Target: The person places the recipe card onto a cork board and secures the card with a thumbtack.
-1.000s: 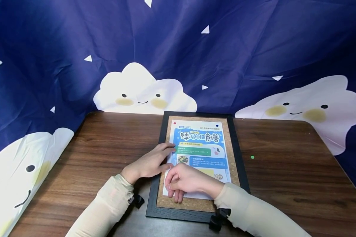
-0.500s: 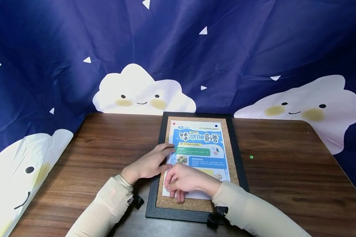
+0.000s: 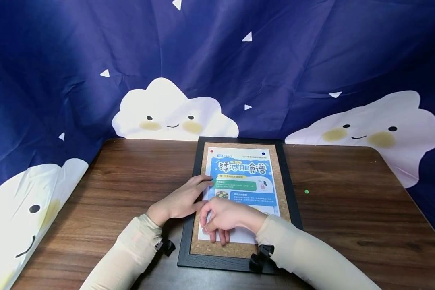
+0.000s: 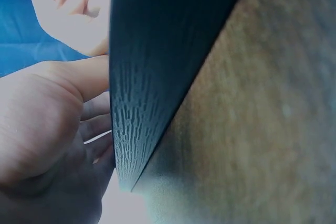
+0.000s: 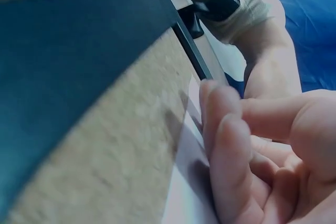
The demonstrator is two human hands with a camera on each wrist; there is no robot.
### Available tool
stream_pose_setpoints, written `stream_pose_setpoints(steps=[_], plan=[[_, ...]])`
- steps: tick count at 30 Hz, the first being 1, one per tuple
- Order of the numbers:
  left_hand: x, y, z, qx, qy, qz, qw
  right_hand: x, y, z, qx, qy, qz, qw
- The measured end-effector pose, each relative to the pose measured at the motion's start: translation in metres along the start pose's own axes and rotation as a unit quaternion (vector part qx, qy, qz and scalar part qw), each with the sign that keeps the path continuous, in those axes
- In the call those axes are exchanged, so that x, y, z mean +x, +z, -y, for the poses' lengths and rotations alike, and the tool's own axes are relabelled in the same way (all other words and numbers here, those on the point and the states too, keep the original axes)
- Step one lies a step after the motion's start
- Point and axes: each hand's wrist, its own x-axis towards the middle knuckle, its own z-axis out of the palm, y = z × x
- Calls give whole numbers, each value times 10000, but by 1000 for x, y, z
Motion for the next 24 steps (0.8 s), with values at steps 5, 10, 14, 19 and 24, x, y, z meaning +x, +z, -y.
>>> stream_pose_setpoints(steps=[5, 10, 14, 19, 24], plan=[[1, -1, 0, 134, 17, 52, 9999, 2, -5, 3, -180, 176, 95, 9996], [-2, -12, -17, 209, 131, 68, 9997, 3, -6, 5, -302, 206, 145, 9992], [-2, -9, -13, 107, 26, 112, 9999, 3, -7, 7, -506, 202, 137, 9984], [-1, -5, -6, 25, 19, 69, 10000, 5, -4, 12, -882, 249, 14, 9958], [-3, -9, -14, 82, 121, 28, 9999, 6, -1, 14, -1169, 300, -98, 9926]])
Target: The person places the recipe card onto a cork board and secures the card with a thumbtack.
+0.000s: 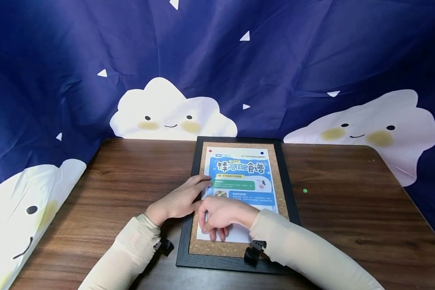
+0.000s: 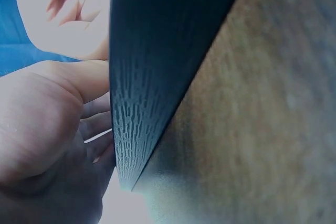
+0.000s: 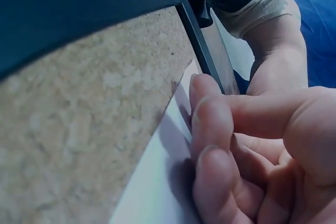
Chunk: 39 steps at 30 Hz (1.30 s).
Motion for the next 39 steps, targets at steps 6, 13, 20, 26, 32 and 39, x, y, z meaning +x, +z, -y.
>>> stream_pose_setpoints(steps=[6, 13, 20, 26, 32, 39], plan=[[0, 6, 11, -20, -135, 13, 9999, -2, 0, -9, 214, -298, 39, 9993], [0, 10, 18, 49, -122, 65, 9999, -12, -5, -28, 656, -714, -194, 9951], [0, 7, 12, -46, -214, 74, 9997, -28, -8, -43, 703, -1193, -411, 9895], [0, 6, 10, -59, -299, 181, 9994, -42, -9, -51, 528, -1468, -515, 9864], [-1, 3, 7, -10, -268, 191, 9995, -57, -11, -56, 348, -1572, -537, 9855], [-2, -23, -28, -357, -361, 310, 9982, -74, -17, -62, 373, -1630, -692, 9835]])
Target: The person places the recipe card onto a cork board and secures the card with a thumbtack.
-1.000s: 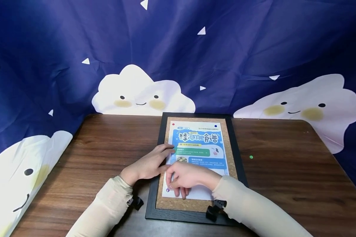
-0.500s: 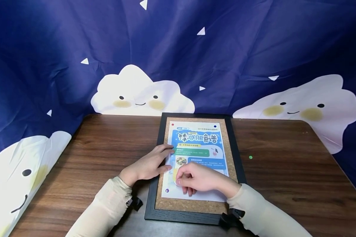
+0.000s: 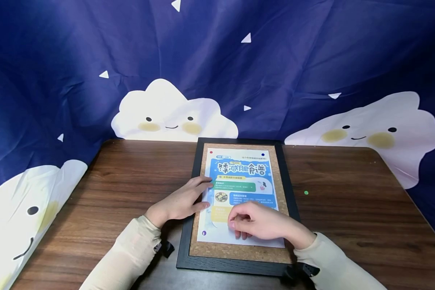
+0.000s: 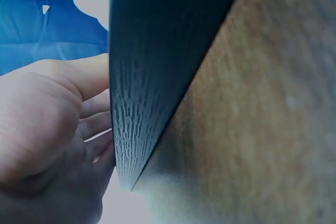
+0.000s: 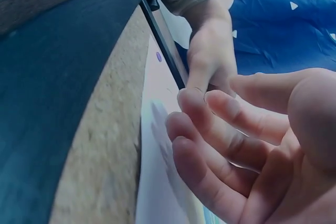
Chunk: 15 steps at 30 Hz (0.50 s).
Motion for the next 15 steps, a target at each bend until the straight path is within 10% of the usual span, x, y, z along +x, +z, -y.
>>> stream_pose_setpoints(steps=[15], plan=[[2, 15, 22, 128, 110, -37, 9999, -30, -20, -5, 73, -30, -573, 9983]])
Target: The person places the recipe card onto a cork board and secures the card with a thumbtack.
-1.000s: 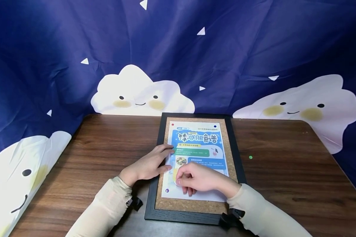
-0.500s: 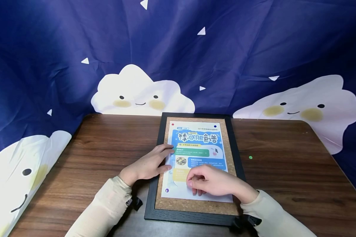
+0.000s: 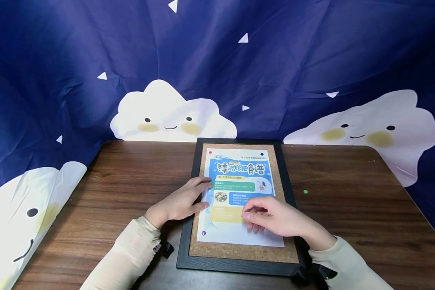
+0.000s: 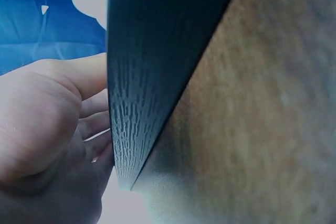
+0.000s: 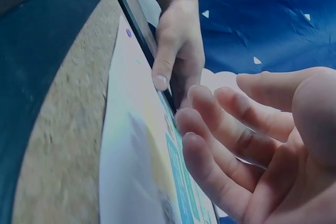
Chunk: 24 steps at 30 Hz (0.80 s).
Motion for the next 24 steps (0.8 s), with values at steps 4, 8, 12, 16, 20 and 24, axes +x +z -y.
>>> stream_pose_setpoints(steps=[4, 8, 12, 16, 20, 24], plan=[[0, -2, -4, -8, -15, -6, 10000, -7, -6, -2, -61, -77, -209, 9997], [-2, -11, -17, -12, -20, 29, 10000, -13, -10, -4, -166, -105, -487, 9986], [-3, -16, -24, -5, -83, 72, 9999, -21, -15, -8, -323, -142, -783, 9963], [-2, -13, -18, -63, -100, 45, 9999, -28, -21, -13, -369, -81, -1039, 9939], [0, -4, -6, -135, -177, -21, 9997, -33, -26, -16, -397, 32, -1228, 9916], [1, 5, 7, -27, -225, -39, 9997, -35, -29, -20, -390, 64, -1332, 9903]])
